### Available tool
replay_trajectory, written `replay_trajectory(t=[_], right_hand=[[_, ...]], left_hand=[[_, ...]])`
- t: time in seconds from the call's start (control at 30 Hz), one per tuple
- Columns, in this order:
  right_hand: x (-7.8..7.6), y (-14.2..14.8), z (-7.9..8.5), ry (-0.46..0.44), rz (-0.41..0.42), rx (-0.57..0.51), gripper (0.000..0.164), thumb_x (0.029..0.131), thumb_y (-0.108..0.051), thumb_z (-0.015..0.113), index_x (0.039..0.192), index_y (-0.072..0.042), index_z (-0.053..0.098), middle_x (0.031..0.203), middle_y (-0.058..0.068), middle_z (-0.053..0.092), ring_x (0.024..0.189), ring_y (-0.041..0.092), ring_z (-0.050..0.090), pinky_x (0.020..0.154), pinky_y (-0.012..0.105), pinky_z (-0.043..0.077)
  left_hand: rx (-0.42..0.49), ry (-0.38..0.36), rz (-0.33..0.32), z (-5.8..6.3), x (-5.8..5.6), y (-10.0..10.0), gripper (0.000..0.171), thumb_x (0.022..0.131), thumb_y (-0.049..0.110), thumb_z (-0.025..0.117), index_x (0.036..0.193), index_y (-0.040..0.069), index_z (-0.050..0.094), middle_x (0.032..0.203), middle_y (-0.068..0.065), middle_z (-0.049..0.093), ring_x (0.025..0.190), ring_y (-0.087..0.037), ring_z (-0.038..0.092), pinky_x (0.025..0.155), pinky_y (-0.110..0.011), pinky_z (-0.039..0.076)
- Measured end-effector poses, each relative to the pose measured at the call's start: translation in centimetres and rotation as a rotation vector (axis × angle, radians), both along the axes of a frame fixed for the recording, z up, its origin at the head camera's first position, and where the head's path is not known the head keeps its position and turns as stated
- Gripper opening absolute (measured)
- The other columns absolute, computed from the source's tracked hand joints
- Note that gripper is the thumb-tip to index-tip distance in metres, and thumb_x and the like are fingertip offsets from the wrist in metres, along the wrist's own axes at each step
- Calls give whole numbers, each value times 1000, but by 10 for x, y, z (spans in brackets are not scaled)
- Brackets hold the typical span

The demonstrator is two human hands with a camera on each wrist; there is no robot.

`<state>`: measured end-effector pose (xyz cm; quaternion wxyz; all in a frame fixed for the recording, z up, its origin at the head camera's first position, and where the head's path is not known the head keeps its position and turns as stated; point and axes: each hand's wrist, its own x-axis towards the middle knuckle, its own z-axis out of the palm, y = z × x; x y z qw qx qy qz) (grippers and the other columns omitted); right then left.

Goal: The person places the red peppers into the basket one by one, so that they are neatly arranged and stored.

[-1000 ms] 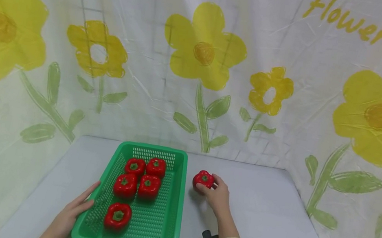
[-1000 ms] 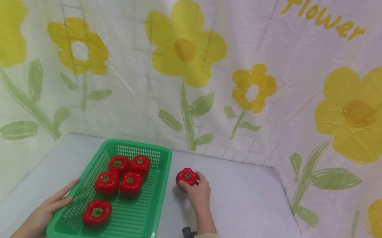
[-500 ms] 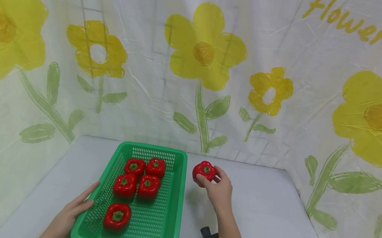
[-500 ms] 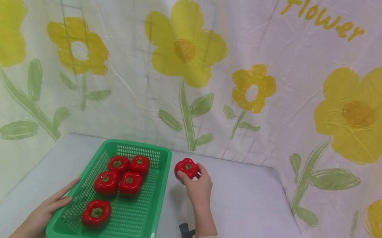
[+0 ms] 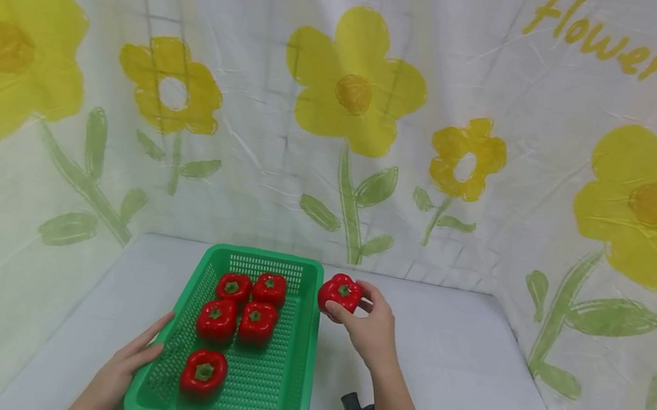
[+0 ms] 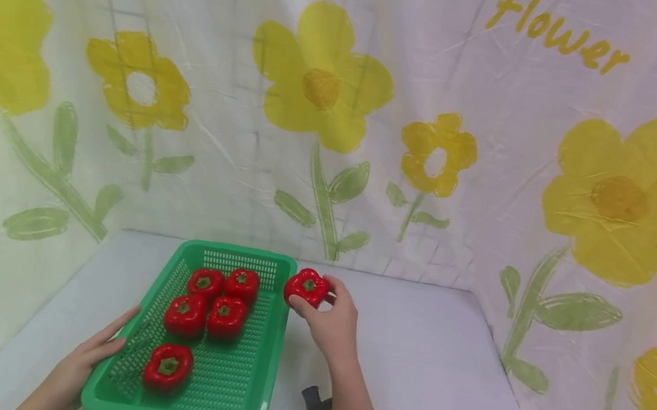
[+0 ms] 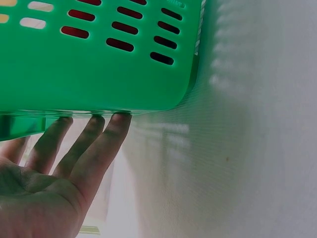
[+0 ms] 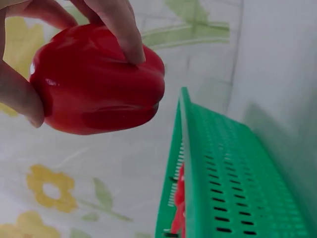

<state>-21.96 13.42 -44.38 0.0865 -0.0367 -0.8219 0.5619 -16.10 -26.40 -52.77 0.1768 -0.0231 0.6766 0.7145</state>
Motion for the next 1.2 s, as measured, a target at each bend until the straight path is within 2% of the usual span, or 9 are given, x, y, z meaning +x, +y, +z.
replay_trajectory(t=[0.27, 0.43, 0.57, 0.7, 0.83, 1.03, 1.2], right_hand=[[11, -14, 1, -2, 95, 11, 76, 75, -44, 88, 140, -21, 56, 137, 4, 59, 128, 32, 53, 80, 45, 63], [17, -25, -2, -2, 162, 57, 77, 75, -48, 87, 140, -22, 56, 131, -1, 63, 121, 25, 57, 83, 37, 61], [20, -32, -3, -1, 215, 71, 76, 76, -49, 86, 140, -20, 56, 128, 0, 64, 117, 23, 59, 82, 33, 61], [22, -38, -3, -17, 270, 71, 77, 78, -50, 84, 141, -18, 56, 129, 2, 64, 120, 25, 58, 83, 39, 61], [24, -45, -7, -15, 329, 95, 76, 79, -51, 83, 143, -20, 55, 131, 2, 65, 122, 25, 58, 88, 44, 59], [29, -55, -13, -23, 433, 128, 74, 81, -51, 82, 143, -22, 54, 136, -1, 62, 121, 22, 58, 86, 38, 60], [31, -63, -18, -25, 492, 183, 69, 81, -49, 82, 138, -20, 58, 130, -5, 64, 117, 18, 60, 87, 34, 59]], left_hand=[[-18, -3, 15, 0, 0, 0, 62, 109, 41, 39, 164, 30, 12, 170, -16, 6, 149, -43, 26, 103, -45, 52], [-15, -11, 22, 1, -1, 0, 62, 108, 41, 40, 163, 30, 13, 169, -17, 7, 148, -43, 27, 103, -45, 53], [-13, -12, 25, 1, -1, 0, 62, 108, 40, 40, 163, 30, 13, 169, -17, 8, 148, -43, 28, 102, -45, 53], [-11, -13, 28, 0, -1, 0, 62, 108, 40, 40, 163, 31, 13, 169, -17, 10, 147, -43, 31, 101, -45, 54], [-8, -16, 29, 0, -1, 0, 62, 108, 40, 40, 163, 31, 13, 169, -17, 11, 146, -43, 33, 100, -46, 54], [-10, -23, 32, 0, -2, 0, 61, 108, 40, 40, 163, 32, 14, 168, -17, 12, 145, -42, 36, 99, -46, 55], [6, -22, 22, 1, -1, 1, 62, 109, 40, 39, 163, 31, 12, 169, -16, 10, 146, -42, 34, 101, -46, 54]])
